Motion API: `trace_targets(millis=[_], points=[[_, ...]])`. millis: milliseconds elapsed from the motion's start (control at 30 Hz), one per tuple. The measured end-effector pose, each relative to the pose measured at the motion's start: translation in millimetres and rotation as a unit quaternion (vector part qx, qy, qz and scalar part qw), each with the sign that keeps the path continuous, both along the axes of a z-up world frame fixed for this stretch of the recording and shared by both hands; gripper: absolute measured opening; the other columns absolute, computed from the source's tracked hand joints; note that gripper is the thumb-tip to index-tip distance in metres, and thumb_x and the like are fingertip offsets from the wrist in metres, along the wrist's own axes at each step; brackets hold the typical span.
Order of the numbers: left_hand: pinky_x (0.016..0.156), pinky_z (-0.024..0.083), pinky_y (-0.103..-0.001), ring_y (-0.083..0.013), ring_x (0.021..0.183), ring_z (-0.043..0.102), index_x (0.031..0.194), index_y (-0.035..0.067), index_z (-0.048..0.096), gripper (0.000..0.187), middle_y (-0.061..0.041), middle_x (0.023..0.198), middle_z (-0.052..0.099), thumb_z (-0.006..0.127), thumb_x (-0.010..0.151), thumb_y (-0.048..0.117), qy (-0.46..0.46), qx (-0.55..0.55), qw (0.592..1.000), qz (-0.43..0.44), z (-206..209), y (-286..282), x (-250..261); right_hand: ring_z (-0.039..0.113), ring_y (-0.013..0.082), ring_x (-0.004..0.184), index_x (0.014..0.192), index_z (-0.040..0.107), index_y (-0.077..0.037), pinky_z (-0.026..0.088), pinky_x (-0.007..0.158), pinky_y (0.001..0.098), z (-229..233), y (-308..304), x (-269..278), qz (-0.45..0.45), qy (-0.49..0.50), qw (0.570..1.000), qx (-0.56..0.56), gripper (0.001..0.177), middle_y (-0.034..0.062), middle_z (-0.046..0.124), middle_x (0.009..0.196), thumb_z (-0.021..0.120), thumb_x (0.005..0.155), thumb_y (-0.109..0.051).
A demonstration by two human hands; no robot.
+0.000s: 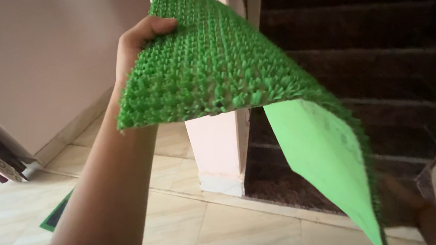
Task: The person picks up and unfolds two green doormats, one at a time, and places them on the floor near a doorway and stairs.
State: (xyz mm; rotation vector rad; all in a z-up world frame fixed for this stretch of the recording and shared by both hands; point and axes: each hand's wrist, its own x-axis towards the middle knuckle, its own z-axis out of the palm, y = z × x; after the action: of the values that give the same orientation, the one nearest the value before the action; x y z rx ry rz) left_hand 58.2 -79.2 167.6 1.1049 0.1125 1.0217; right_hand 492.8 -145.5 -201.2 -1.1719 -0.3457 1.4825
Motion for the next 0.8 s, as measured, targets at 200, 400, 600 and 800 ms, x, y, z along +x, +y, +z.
trace_targets(millis=[200, 400, 600, 800], points=[[0.072, 0.065, -0.039, -0.0296, 0.076, 0.075, 0.1, -0.006, 0.065, 0.014, -0.019, 0.09, 0.072, 0.062, 0.091, 0.005, -0.136, 0.009, 0.99, 0.028, 0, 19, -7, 0.057, 0.0285, 0.1, 0.141, 0.056, -0.007, 0.048, 0.09, 0.0464, -51, -1, 4, 0.06, 0.027, 0.996, -0.06, 0.063, 0.015, 0.051, 0.133, 0.067, 0.094, -0.048], [0.071, 0.065, -0.04, -0.0304, 0.078, 0.075, 0.101, -0.008, 0.066, 0.019, -0.021, 0.093, 0.074, 0.062, 0.09, 0.007, -0.103, 0.029, 0.99, 0.093, -3, 16, -46, 0.057, 0.031, 0.105, 0.148, 0.049, -0.008, 0.048, 0.098, 0.0482, -106, -7, 3, 0.105, 0.022, 0.987, -0.121, 0.071, 0.0171, 0.042, 0.147, 0.067, 0.092, -0.049], [0.064, 0.065, -0.039, -0.0278, 0.071, 0.074, 0.096, -0.003, 0.068, 0.017, -0.016, 0.087, 0.073, 0.064, 0.09, 0.013, -0.058, -0.045, 0.982, 0.172, -36, 32, -90, 0.057, 0.0351, 0.112, 0.153, 0.047, -0.007, 0.047, 0.104, 0.0505, -85, -12, 29, 0.085, -0.04, 0.984, -0.154, 0.079, 0.0201, 0.041, 0.157, 0.067, 0.09, -0.049], [0.061, 0.06, -0.032, -0.0234, 0.07, 0.072, 0.097, 0.002, 0.071, 0.019, -0.012, 0.087, 0.074, 0.066, 0.087, 0.017, 0.068, -0.133, 0.956, 0.253, -78, 28, -137, 0.053, 0.0477, 0.133, 0.159, 0.041, -0.013, 0.045, 0.111, 0.0591, -29, -24, 58, -0.033, -0.214, 0.955, -0.202, 0.081, 0.0282, 0.049, 0.152, 0.066, 0.092, -0.051]])
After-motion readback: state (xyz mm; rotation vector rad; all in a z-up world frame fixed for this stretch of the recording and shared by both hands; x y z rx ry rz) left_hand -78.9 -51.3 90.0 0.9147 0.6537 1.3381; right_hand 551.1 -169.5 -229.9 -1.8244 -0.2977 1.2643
